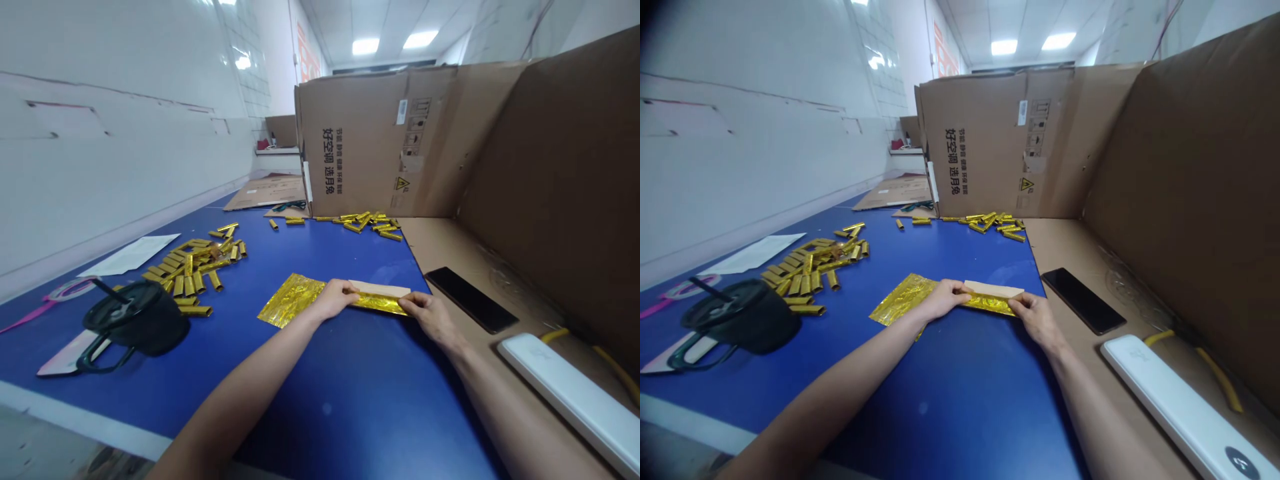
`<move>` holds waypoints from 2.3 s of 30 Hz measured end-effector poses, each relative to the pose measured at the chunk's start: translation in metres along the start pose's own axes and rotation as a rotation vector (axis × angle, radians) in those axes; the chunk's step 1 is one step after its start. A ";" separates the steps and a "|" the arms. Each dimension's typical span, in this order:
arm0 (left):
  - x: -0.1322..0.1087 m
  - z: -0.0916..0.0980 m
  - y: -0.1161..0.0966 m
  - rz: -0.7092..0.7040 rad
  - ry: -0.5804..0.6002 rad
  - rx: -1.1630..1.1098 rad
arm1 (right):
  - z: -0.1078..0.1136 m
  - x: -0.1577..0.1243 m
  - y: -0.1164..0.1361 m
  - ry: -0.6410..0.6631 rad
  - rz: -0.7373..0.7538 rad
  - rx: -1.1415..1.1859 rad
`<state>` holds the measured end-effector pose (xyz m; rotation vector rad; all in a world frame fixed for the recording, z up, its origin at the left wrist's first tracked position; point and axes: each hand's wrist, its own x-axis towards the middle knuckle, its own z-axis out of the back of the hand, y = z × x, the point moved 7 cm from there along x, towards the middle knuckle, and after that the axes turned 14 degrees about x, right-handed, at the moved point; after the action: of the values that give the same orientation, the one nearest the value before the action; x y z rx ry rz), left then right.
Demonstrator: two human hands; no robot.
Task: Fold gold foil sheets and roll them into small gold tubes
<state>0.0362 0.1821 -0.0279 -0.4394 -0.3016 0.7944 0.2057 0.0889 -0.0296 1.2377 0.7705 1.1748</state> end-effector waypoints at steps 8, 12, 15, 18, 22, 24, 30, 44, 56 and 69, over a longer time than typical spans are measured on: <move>0.000 0.005 0.001 0.074 -0.221 -0.074 | 0.006 0.002 -0.007 -0.167 -0.006 0.068; -0.004 0.005 -0.005 0.080 -0.260 -0.041 | 0.009 0.002 -0.007 -0.263 -0.005 0.051; -0.005 0.004 -0.007 0.072 -0.257 -0.013 | 0.011 0.001 -0.005 -0.305 -0.011 0.064; -0.004 0.004 -0.007 0.065 -0.234 0.014 | 0.009 0.002 -0.003 -0.283 -0.033 0.130; -0.002 0.004 -0.006 0.051 -0.200 0.043 | 0.007 0.004 0.003 -0.218 -0.053 0.212; -0.002 0.004 -0.007 0.048 -0.192 0.056 | 0.007 0.004 0.005 -0.197 -0.062 0.222; -0.004 0.004 -0.008 0.057 -0.168 0.104 | 0.009 0.005 -0.005 -0.252 -0.069 0.084; -0.011 -0.003 -0.014 0.079 -0.092 0.394 | 0.003 -0.012 0.010 -0.182 -0.114 -0.794; -0.016 0.004 -0.018 0.081 -0.104 0.555 | 0.007 -0.001 0.006 -0.233 -0.120 -0.865; -0.018 0.000 -0.019 0.014 -0.097 0.420 | 0.012 0.000 0.006 -0.307 0.045 -0.576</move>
<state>0.0358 0.1576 -0.0201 -0.0090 -0.2141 0.8685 0.2153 0.0854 -0.0209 0.9171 0.1521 1.1039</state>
